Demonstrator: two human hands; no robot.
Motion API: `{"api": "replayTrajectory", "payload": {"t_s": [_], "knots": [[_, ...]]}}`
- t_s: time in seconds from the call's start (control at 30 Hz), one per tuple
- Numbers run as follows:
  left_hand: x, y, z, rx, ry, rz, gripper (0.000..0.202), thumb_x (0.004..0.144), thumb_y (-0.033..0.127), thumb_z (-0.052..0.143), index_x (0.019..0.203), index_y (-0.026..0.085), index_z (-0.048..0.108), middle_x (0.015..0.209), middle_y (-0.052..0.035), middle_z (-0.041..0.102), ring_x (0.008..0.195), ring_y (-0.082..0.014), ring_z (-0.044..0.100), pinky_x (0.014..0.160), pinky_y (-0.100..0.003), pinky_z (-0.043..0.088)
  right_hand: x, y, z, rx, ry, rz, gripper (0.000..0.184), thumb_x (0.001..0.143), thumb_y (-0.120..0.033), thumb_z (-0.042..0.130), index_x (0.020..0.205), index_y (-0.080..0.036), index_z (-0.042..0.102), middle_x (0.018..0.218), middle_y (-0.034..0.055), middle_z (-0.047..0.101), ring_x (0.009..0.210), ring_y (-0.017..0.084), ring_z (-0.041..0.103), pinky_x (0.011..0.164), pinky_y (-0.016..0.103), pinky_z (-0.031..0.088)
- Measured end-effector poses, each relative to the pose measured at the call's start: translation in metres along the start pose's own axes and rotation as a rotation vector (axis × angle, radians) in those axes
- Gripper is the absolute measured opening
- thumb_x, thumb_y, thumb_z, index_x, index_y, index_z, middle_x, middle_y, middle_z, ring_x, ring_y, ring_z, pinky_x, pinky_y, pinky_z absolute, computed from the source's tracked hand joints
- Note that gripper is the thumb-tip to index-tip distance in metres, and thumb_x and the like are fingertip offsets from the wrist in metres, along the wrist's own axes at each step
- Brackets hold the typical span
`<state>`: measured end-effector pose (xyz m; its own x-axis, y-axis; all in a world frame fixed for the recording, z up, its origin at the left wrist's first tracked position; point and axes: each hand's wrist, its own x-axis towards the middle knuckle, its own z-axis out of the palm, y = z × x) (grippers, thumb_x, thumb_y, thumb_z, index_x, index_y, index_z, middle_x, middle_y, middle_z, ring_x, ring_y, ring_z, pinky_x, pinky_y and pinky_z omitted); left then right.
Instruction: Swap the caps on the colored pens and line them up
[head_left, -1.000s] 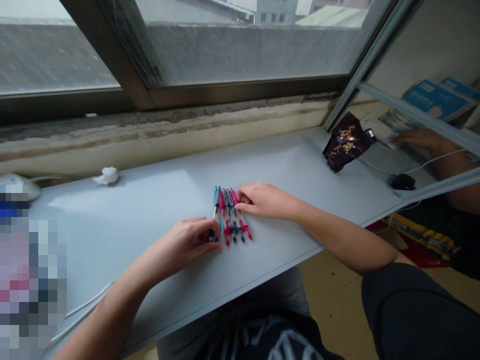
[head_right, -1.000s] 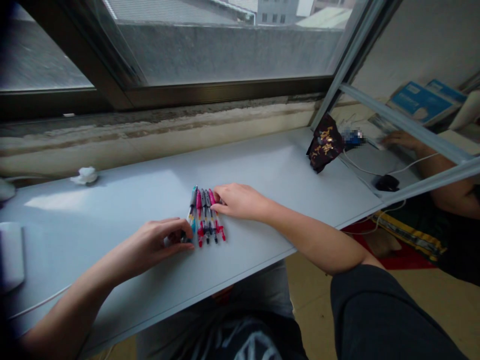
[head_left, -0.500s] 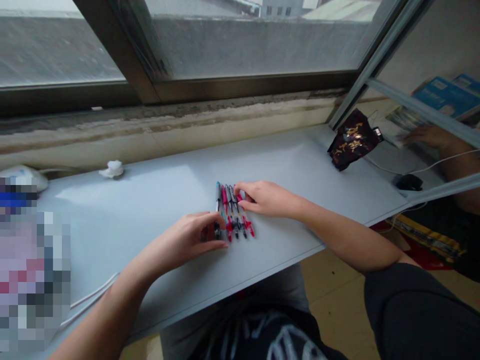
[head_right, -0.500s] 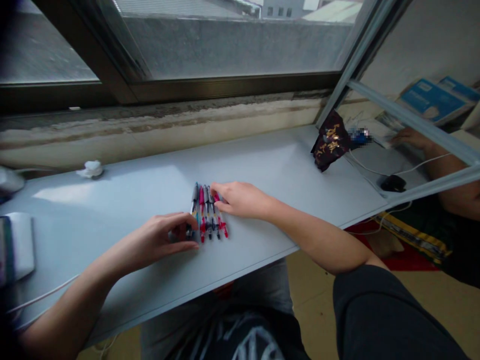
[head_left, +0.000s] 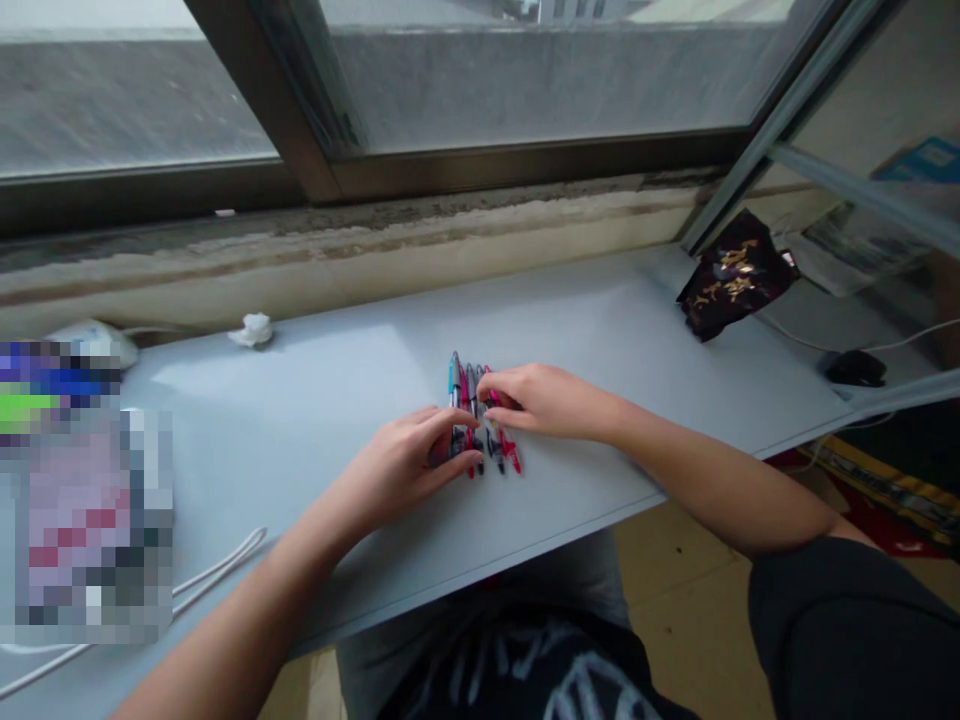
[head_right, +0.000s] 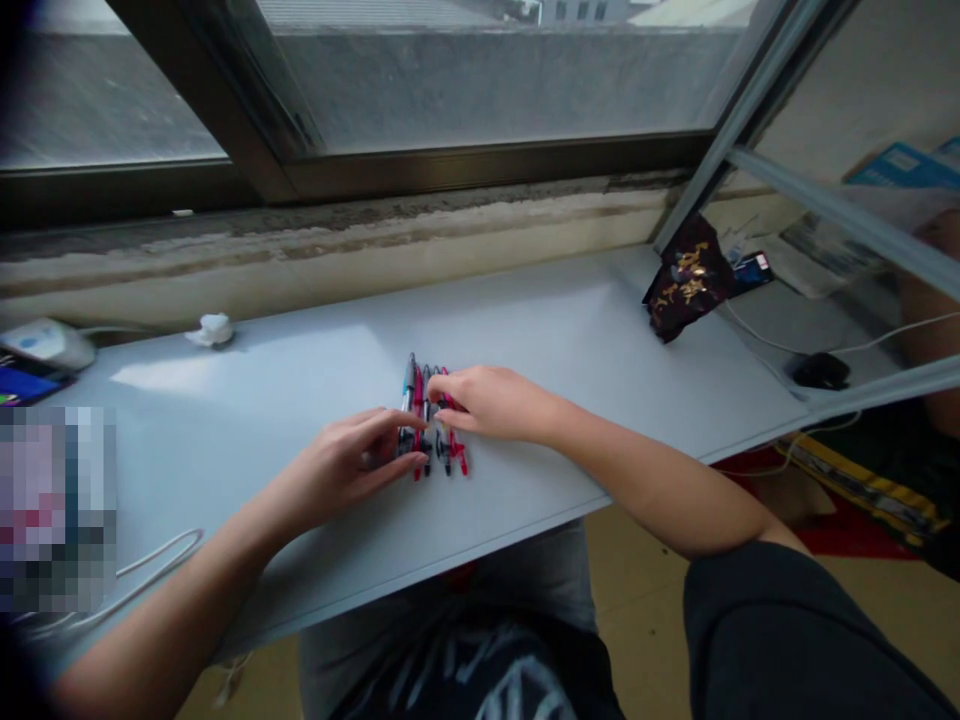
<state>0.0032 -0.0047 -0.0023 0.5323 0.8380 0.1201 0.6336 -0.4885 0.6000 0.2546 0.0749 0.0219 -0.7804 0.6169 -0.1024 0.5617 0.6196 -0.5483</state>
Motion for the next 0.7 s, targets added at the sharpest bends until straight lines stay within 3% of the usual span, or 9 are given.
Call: {"api": "replayTrajectory", "payload": {"t_s": [0.13,0.37,0.63,0.7], "knots": [[0.004,-0.001,0.002,0.022,0.076,-0.007,0.026,0.107,0.043,0.064,0.120,0.024,0.075,0.085,0.0018,0.062,0.067,-0.0134,0.057,0.067,-0.026,0.047,0.000,-0.002,-0.003,-0.040,0.002,0.077,0.024,0.107,-0.032,0.065,0.125,-0.020,0.074,0.105,0.0086,0.081,0.088,0.021,0.068,0.075,0.028,0.038],[0.005,0.002,-0.002,-0.030,0.063,-0.165,0.025,0.103,0.043,0.060,0.111,0.023,0.073,0.069,0.0066,0.057,0.055,-0.0116,0.050,0.058,-0.024,0.041,-0.003,-0.002,-0.005,-0.045,-0.001,0.095,0.026,0.107,-0.035,0.064,0.125,-0.018,0.072,0.098,0.0084,0.080,0.081,0.020,0.064,0.071,0.029,0.035],[0.003,0.003,-0.009,0.008,0.178,-0.257,0.021,0.095,0.039,0.057,0.098,0.022,0.069,0.064,0.0074,0.049,0.055,-0.0114,0.048,0.058,-0.024,0.040,-0.004,-0.004,-0.007,-0.065,0.016,0.141,0.025,0.106,-0.030,0.059,0.125,-0.018,0.071,0.099,0.0094,0.080,0.082,0.021,0.065,0.070,0.031,0.034],[0.002,0.001,-0.013,0.041,0.129,-0.255,0.021,0.094,0.038,0.056,0.096,0.022,0.070,0.063,0.0070,0.048,0.055,-0.0122,0.048,0.058,-0.025,0.039,-0.004,-0.004,-0.008,-0.064,0.008,0.153,0.024,0.106,-0.028,0.058,0.124,-0.018,0.071,0.097,0.0090,0.080,0.079,0.021,0.064,0.070,0.031,0.033]]}}
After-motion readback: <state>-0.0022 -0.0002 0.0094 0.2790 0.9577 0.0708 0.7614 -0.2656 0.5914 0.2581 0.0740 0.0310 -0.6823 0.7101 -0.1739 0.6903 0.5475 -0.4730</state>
